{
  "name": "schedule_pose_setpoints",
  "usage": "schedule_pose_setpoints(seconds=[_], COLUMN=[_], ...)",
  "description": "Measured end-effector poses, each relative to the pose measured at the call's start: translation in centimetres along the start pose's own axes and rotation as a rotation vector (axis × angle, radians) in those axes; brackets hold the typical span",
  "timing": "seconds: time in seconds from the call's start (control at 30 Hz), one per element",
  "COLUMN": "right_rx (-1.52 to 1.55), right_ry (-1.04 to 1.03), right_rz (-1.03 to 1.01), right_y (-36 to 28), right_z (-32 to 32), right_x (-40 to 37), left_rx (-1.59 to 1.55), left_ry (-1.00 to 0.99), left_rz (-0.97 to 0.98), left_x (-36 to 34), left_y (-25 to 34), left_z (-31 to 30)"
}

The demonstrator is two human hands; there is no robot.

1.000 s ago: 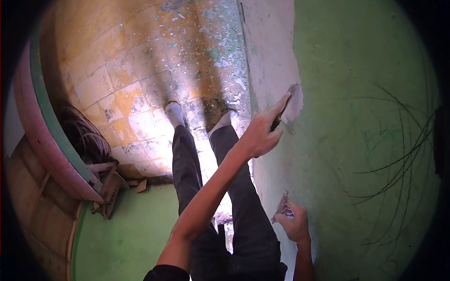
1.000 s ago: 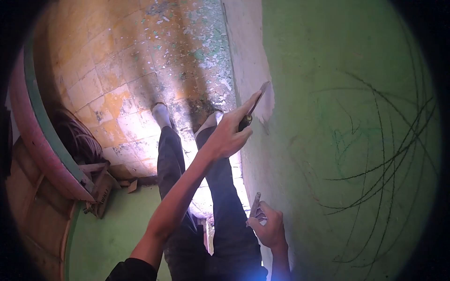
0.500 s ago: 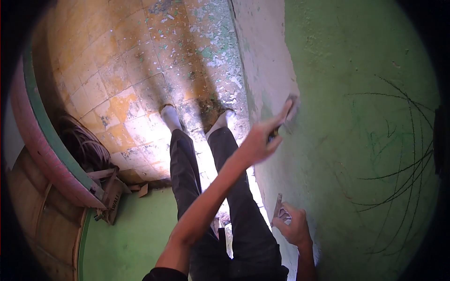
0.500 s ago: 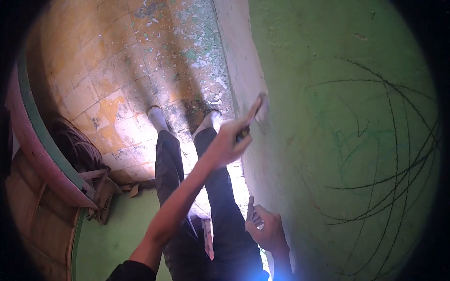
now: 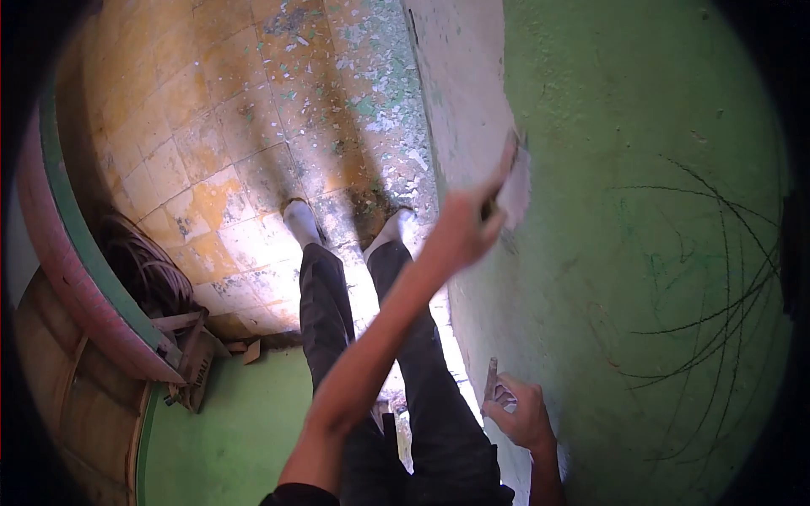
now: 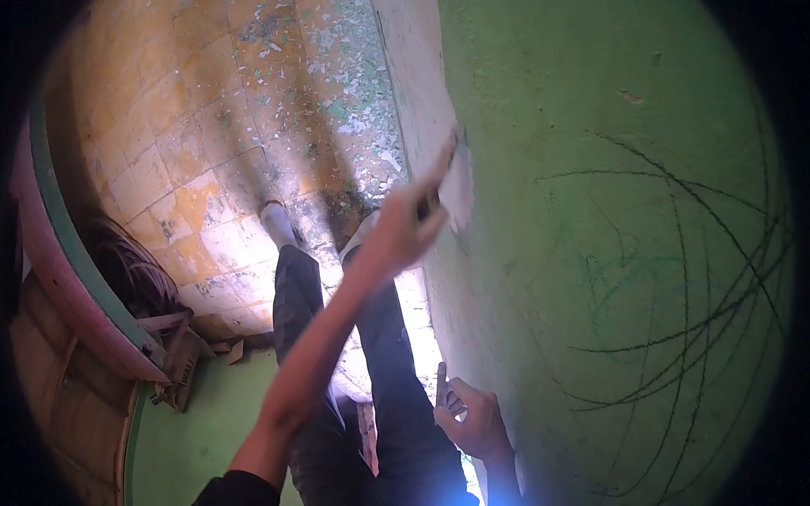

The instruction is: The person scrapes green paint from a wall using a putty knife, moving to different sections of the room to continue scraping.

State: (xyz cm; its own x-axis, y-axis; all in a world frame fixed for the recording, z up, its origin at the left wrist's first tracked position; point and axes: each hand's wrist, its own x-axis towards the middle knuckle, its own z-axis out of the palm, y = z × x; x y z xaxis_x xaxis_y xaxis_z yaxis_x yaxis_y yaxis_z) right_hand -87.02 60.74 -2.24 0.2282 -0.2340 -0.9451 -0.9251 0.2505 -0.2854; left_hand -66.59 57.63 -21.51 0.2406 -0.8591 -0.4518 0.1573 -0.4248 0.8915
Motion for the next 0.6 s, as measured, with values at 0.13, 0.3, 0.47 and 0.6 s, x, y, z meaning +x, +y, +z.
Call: schedule_pose_setpoints(seconds=[0.13, 0.3, 0.47, 0.6], right_rx=[-0.017, 0.020, 0.000, 0.014], right_ry=[0.023, 0.017, 0.016, 0.003], right_rz=[0.025, 0.018, 0.006, 0.006], right_y=[0.2, 0.3, 0.2, 0.1], right_z=[0.0, 0.3, -0.1, 0.2], right_x=[0.2, -0.1, -0.2, -0.2], left_rx=[-0.091, 0.017, -0.070, -0.028], left_ry=[-0.027, 0.021, -0.133, -0.064], left_rz=[0.058, -0.023, 0.043, -0.033], left_x=[-3.0, 1.9, -3.4, 0.7], left_y=[0.7, 1.1, 0.0, 1.5], left_z=[0.8, -1.6, 0.1, -1.6])
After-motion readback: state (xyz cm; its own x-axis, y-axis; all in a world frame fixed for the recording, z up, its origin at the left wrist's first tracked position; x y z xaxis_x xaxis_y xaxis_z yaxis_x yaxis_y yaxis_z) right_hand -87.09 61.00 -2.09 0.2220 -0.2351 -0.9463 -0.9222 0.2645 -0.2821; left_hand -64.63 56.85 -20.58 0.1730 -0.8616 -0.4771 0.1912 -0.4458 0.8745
